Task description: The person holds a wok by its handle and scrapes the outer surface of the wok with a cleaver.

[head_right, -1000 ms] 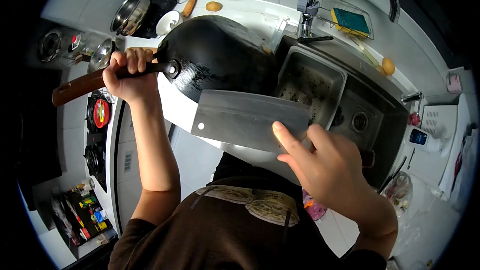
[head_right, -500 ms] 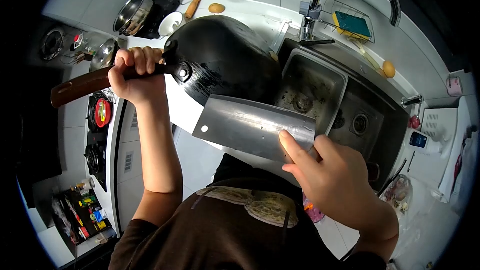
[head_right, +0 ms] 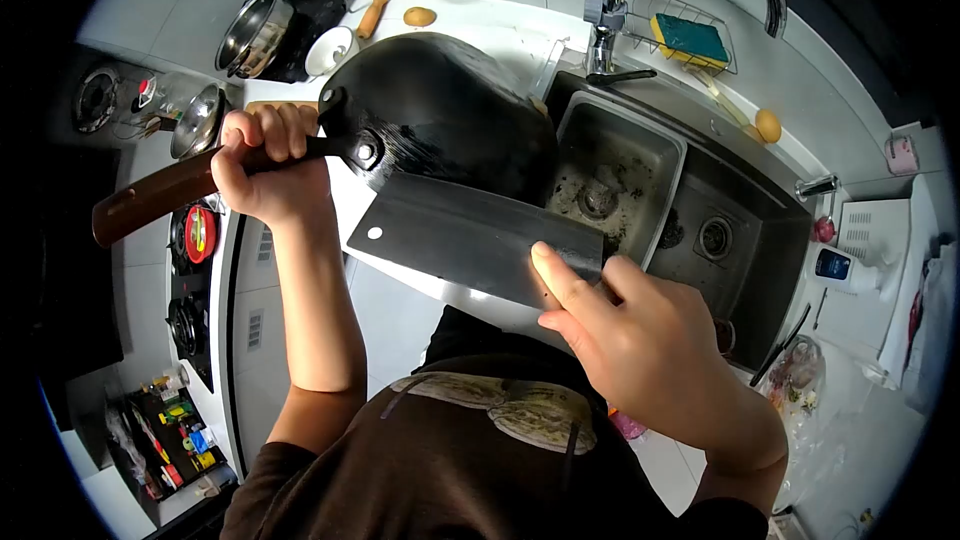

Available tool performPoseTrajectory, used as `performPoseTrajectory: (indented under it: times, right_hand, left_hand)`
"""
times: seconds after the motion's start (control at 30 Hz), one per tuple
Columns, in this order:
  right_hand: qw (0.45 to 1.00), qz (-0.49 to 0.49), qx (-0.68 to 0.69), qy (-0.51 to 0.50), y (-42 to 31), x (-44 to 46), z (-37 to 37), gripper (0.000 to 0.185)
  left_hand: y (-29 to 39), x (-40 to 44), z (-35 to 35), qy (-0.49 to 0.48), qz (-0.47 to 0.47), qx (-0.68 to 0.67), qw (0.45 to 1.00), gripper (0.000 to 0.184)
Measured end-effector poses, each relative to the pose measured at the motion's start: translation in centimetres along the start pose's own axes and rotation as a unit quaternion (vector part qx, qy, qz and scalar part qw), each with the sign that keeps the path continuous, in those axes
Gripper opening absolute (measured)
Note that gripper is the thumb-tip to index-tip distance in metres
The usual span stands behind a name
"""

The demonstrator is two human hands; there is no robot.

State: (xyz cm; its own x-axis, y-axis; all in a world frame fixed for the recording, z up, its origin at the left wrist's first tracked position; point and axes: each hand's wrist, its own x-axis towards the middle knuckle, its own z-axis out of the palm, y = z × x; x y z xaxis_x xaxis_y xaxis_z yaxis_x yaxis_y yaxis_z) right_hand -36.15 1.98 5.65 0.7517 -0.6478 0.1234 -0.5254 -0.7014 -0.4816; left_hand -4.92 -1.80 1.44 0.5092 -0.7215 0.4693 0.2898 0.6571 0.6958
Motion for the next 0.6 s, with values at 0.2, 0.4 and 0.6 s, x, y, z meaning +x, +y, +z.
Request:
performPoseTrajectory:
  times: [0.2,0.4,0.6]
  right_hand:
    - [0.998,0.046,0.027,-0.034,-0.3,-0.3,0.1,0.045]
    - [0.999,0.038,0.019,-0.014,-0.9,-0.2,0.5,0.045]
    - [0.997,0.079,0.022,0.006,0.2,-1.6,0.8,0.044]
  left_hand:
    - [0.2,-0.4,0.0,0.022,0.000,0.006,1.000,0.019]
    - [0.4,-0.6,0.0,0.022,0.001,0.012,1.000,0.021]
    - [0.5,-0.5,-1.0,0.046,0.005,0.047,0.998,0.018]
